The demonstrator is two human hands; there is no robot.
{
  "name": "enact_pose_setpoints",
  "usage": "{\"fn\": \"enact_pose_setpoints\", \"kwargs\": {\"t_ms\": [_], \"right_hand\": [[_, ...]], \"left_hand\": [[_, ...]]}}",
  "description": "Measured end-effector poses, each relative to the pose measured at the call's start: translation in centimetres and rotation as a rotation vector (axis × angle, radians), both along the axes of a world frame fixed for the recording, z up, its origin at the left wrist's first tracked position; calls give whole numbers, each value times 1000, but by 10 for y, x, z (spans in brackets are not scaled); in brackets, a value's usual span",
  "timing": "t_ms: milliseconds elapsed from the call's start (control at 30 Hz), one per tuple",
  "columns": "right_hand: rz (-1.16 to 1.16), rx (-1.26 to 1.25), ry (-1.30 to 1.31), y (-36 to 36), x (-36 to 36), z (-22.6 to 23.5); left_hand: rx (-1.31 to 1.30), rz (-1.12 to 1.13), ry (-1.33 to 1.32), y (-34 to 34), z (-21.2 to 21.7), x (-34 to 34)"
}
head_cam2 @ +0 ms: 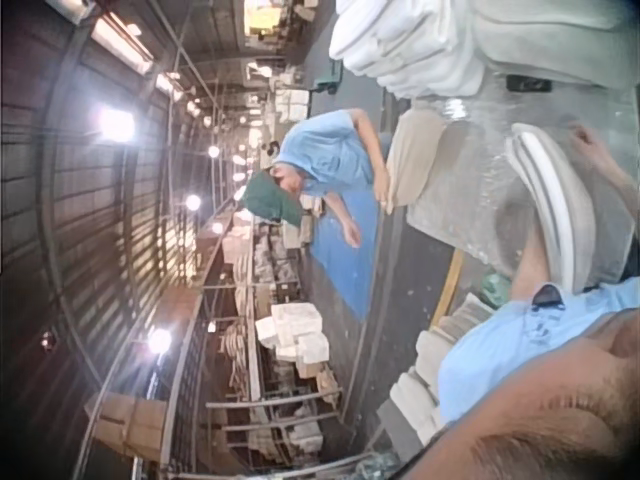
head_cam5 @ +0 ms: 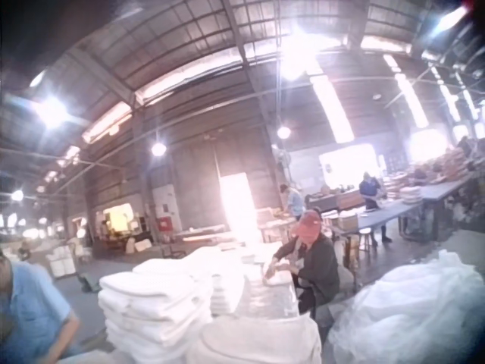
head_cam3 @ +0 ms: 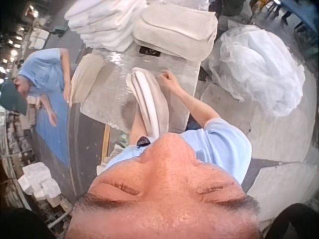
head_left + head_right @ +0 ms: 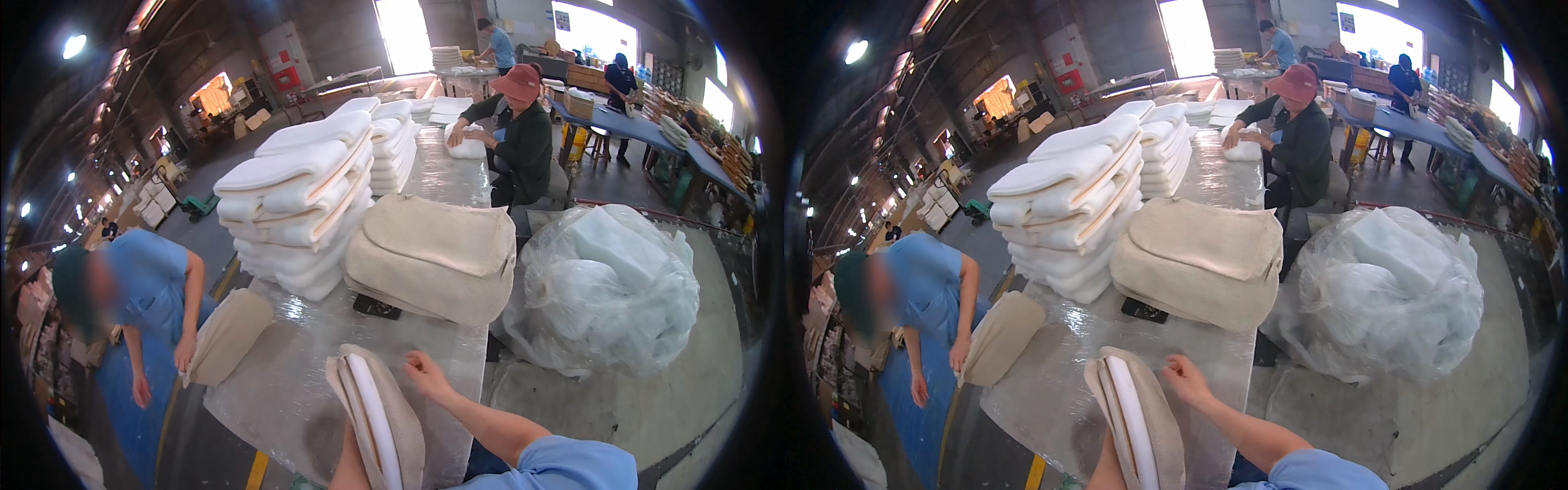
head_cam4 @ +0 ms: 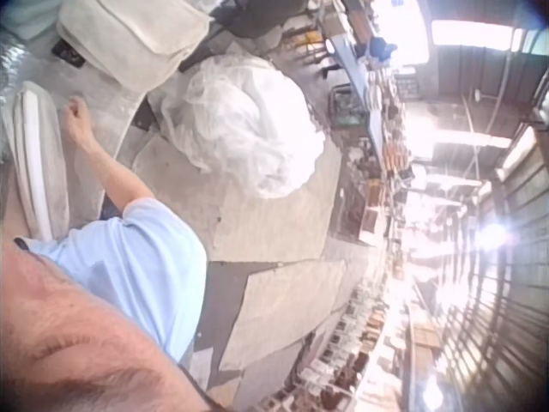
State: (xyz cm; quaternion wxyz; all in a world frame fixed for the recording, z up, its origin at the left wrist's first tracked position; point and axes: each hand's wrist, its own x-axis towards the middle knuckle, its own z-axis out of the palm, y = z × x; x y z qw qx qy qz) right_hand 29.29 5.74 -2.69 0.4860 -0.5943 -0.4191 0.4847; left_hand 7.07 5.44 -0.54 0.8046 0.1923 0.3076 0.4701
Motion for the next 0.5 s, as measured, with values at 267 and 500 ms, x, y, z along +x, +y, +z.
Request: {"fn": "enact_pose_setpoints", "kwargs": {"t_ms": [267, 500], "right_hand": [[3, 66, -67, 13, -100, 0], [-87, 25, 406, 36, -79, 4]], "left_hand": [[-21, 76, 127, -45, 20, -4], [123, 109, 298, -15, 28, 33]]}}
